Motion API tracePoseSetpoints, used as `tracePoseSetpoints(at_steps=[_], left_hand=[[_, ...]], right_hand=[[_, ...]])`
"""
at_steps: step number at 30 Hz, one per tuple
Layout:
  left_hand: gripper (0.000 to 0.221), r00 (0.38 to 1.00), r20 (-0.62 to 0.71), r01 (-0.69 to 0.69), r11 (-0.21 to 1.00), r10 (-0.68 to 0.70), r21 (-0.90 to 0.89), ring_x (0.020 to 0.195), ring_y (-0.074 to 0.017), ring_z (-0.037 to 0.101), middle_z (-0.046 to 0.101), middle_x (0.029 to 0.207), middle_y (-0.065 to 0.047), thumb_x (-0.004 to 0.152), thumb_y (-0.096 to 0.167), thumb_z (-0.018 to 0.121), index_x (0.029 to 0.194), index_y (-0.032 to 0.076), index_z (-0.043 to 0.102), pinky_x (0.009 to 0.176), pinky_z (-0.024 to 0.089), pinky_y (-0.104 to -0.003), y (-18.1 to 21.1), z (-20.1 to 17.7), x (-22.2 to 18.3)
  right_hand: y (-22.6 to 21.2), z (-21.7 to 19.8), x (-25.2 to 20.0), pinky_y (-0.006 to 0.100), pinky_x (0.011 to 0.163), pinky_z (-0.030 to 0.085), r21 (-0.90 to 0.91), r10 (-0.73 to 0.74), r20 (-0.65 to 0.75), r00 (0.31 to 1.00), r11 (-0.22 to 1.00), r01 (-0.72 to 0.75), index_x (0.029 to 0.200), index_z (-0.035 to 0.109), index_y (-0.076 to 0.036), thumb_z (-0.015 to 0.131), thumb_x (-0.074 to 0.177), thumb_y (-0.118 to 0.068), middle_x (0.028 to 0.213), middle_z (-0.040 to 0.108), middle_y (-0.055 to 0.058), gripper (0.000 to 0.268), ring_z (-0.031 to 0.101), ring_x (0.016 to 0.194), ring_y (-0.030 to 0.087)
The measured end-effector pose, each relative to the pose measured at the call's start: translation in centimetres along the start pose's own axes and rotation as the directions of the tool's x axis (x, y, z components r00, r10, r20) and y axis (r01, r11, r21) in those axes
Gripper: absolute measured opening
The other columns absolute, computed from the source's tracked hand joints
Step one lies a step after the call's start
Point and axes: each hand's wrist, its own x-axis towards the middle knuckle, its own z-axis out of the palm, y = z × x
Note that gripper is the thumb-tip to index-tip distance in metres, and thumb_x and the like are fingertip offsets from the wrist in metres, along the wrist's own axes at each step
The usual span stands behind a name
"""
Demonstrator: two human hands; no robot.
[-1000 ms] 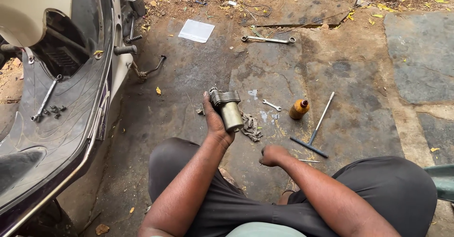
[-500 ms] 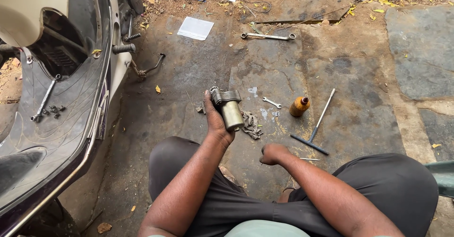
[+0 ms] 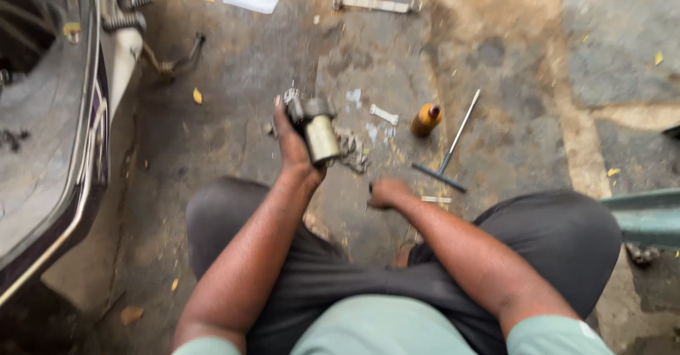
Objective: The recorder is disassembling and cleaning a motorcycle starter motor at a service bay.
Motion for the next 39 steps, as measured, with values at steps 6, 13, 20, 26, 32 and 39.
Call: tracePoseSetpoints(at_steps=[6, 13, 20, 26, 32, 39], left_hand=[[0.073, 0.996, 0.092, 0.002, 1.000, 0.000, -0.018, 0.059, -0.0196, 0.065, 0.068, 0.080, -0.006, 0.082, 0.080, 0.055, 0.105, 0.012, 0.065, 0.053, 0.058, -0.036, 0.5, 1.2, -0.8], [0.078, 0.995, 0.097, 0.019, 0.992, -0.007, -0.124, 0.059, -0.0201, 0.067, 0.067, 0.079, -0.007, 0.084, 0.081, 0.055, 0.107, 0.008, 0.069, 0.051, 0.058, -0.034, 1.1, 0.3, -0.2], [0.077, 0.994, -0.071, -0.090, 0.995, 0.087, -0.046, 0.062, -0.0210, 0.068, 0.067, 0.085, -0.008, 0.084, 0.080, 0.055, 0.109, 0.008, 0.063, 0.052, 0.060, -0.036, 0.8, 0.2, 0.4], [0.070, 0.995, 0.033, -0.096, 0.995, 0.095, 0.022, 0.090, -0.0200, 0.071, 0.068, 0.101, -0.009, 0.083, 0.071, 0.062, 0.119, 0.012, 0.061, 0.077, 0.064, -0.036, -1.6, 1.2, -0.8], [0.061, 0.997, 0.027, -0.073, 0.981, 0.069, 0.181, 0.091, -0.0181, 0.069, 0.068, 0.101, -0.005, 0.078, 0.052, 0.082, 0.117, 0.009, 0.064, 0.082, 0.062, -0.036, -2.8, 1.1, -0.7], [0.059, 0.996, -0.004, -0.081, 0.975, 0.084, 0.206, 0.081, -0.0180, 0.069, 0.067, 0.094, -0.007, 0.083, 0.055, 0.079, 0.112, 0.006, 0.064, 0.070, 0.062, -0.035, -2.0, 1.5, -0.7]], right_hand=[[-0.4, -3.6, -0.3, 0.052, 0.092, 0.052, 0.218, -0.011, -0.230, 0.973, 0.974, 0.063, 0.122, 0.061, 0.001, 0.070, 0.076, -0.013, 0.131, 0.054, 0.030, 0.049, 0.059, 0.113, 0.047], [-3.9, -17.6, -13.9, 0.046, 0.088, 0.056, 0.508, 0.034, -0.404, 0.914, 0.840, 0.193, 0.122, 0.066, -0.008, 0.063, 0.097, -0.022, 0.109, 0.073, 0.019, 0.029, 0.073, 0.096, 0.033], [-2.8, -18.2, -16.3, 0.031, 0.062, 0.057, 0.741, 0.121, -0.610, 0.783, 0.438, 0.510, 0.113, 0.065, -0.004, 0.065, 0.097, -0.023, 0.100, 0.075, 0.016, 0.025, 0.070, 0.081, 0.016], [-7.1, -16.6, -16.3, 0.039, 0.076, 0.058, 0.711, 0.088, -0.486, 0.870, 0.618, 0.335, 0.136, 0.053, -0.007, 0.071, 0.088, -0.053, 0.116, 0.071, 0.019, 0.069, 0.071, 0.092, 0.027], [-6.6, -15.5, -15.2, 0.045, 0.096, 0.053, 0.616, 0.052, -0.535, 0.843, 0.707, 0.348, 0.145, 0.041, -0.004, 0.076, 0.079, -0.064, 0.119, 0.067, 0.023, 0.096, 0.068, 0.110, 0.034], [-8.0, -16.3, -16.5, 0.037, 0.057, 0.054, 0.834, 0.054, -0.355, 0.933, 0.469, 0.290, 0.136, 0.053, -0.006, 0.068, 0.082, -0.057, 0.092, 0.071, 0.012, 0.076, 0.064, 0.066, 0.020]])
